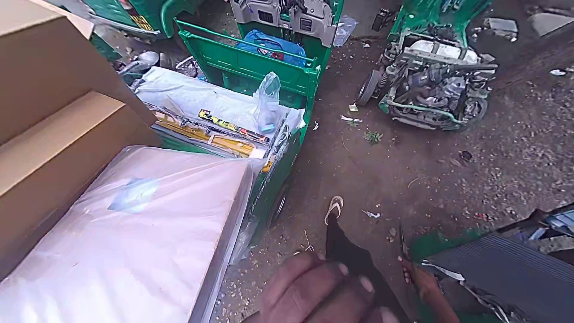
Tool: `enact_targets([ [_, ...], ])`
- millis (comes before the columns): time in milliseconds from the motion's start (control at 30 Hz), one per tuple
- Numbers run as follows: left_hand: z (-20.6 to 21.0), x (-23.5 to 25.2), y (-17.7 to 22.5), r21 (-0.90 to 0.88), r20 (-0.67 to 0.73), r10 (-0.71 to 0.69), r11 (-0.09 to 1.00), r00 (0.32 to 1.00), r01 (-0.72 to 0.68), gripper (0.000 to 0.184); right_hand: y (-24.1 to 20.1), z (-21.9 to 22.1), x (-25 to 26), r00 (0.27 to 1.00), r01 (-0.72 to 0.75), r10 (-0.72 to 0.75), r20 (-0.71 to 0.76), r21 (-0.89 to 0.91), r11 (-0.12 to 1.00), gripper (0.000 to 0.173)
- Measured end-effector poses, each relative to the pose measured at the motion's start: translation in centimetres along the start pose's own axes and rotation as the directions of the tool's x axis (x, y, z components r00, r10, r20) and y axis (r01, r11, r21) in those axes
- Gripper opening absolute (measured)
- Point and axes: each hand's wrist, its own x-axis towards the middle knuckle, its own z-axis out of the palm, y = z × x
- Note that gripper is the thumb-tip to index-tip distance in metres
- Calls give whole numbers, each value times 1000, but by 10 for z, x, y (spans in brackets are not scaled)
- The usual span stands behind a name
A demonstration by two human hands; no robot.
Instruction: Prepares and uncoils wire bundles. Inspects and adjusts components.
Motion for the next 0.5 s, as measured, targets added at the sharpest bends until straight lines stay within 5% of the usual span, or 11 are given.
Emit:
enact_targets([
  [100, 76, -5, -104, 319, -114, -86, 940, 990, 119, 15, -61, 6, 98, 999, -30, 33, 16, -147, 989, 22],
  [200, 124, 1, -184, 539, -157, -332, 761, 930, 363, 37, -150, 26, 179, 998, 15, 9, 62, -378, 926, 28],
  [333, 160, 46, -256, 612, -221, -582, 542, 782, 576, 29, -291, 79, 245, 989, 116, -37, 145, -585, 803, 33],
  [500, 190, 105, -373, 637, -233, -703, 412, 672, 651, 29, -433, 170, 300, 933, 245, -35, 358, -564, 789, 26],
])
